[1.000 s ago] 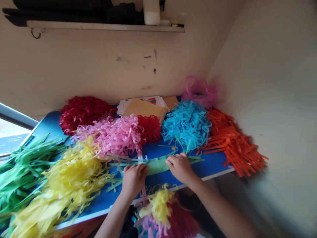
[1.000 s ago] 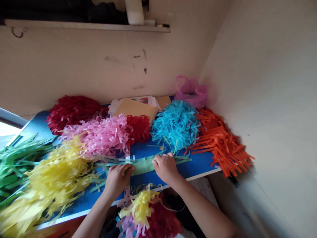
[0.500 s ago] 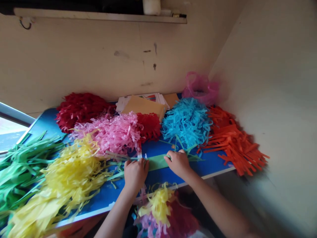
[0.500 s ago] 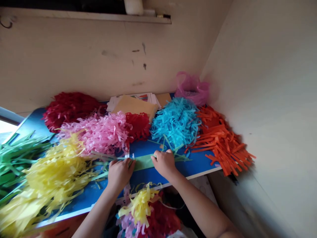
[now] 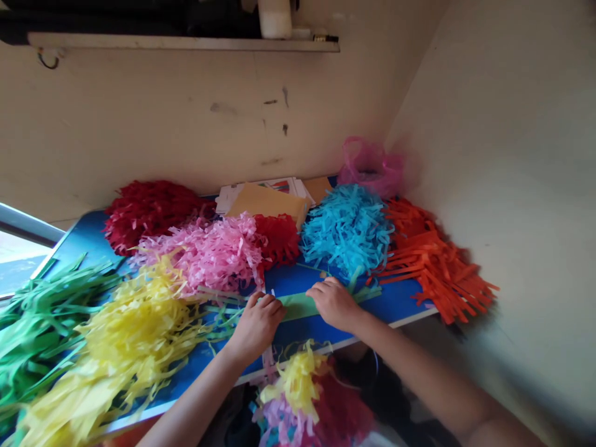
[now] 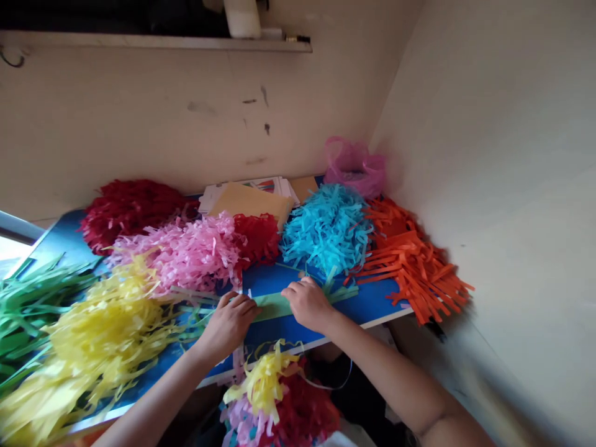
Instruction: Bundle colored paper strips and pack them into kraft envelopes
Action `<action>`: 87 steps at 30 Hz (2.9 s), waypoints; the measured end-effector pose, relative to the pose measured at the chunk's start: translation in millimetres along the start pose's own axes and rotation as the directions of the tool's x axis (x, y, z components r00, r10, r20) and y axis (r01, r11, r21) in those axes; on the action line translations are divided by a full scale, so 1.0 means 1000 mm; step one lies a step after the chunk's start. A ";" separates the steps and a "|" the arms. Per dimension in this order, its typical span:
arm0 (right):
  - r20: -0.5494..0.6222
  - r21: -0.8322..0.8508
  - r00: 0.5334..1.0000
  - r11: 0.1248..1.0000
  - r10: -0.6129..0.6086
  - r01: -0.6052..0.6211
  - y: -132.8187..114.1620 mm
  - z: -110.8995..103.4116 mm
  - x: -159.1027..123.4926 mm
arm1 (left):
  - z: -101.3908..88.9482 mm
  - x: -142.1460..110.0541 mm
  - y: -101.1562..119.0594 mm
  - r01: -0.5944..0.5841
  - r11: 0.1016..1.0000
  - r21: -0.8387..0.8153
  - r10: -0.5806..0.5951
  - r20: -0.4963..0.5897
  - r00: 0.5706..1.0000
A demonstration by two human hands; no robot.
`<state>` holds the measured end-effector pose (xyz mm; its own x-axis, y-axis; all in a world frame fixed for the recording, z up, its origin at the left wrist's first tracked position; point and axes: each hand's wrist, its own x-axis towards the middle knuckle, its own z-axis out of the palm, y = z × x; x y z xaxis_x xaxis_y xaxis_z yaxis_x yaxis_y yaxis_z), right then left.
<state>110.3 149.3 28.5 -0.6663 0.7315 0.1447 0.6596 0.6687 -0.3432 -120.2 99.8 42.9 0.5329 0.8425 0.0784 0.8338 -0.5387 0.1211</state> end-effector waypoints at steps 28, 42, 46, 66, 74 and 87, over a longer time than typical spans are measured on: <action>-0.017 0.000 0.992 0.992 0.126 -0.126 0.014 0.003 0.013 | 0.015 0.009 -0.021 0.178 0.982 -0.065 -0.183 -0.078 0.980; -0.096 -0.098 0.969 0.967 0.227 -0.236 0.013 0.004 0.020 | 0.017 0.021 -0.026 0.159 0.983 0.086 -0.147 -0.130 0.981; -0.094 -0.166 0.995 0.986 -0.041 0.025 0.010 -0.004 0.010 | 0.013 0.011 -0.023 0.023 0.995 0.096 -0.007 -0.168 0.986; 0.135 -0.297 0.956 0.910 -0.259 0.289 0.013 -0.017 0.045 | 0.012 0.022 -0.009 0.031 0.996 0.078 -0.010 -0.259 0.966; -0.036 -0.130 0.977 0.970 -0.210 0.204 0.013 0.008 0.023 | 0.025 0.003 -0.018 0.044 0.999 -0.030 -0.051 -0.279 0.959; -0.057 0.049 0.986 0.987 0.154 -0.151 0.028 0.011 0.026 | 0.027 0.003 -0.030 0.215 0.962 -0.169 -0.247 -0.206 0.947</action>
<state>107.6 185.1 12.0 -0.5362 0.8320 0.1427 0.7349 0.5432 -0.4059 -140.1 118.9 13.1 0.2686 0.9308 0.2480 0.8921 -0.3375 0.3004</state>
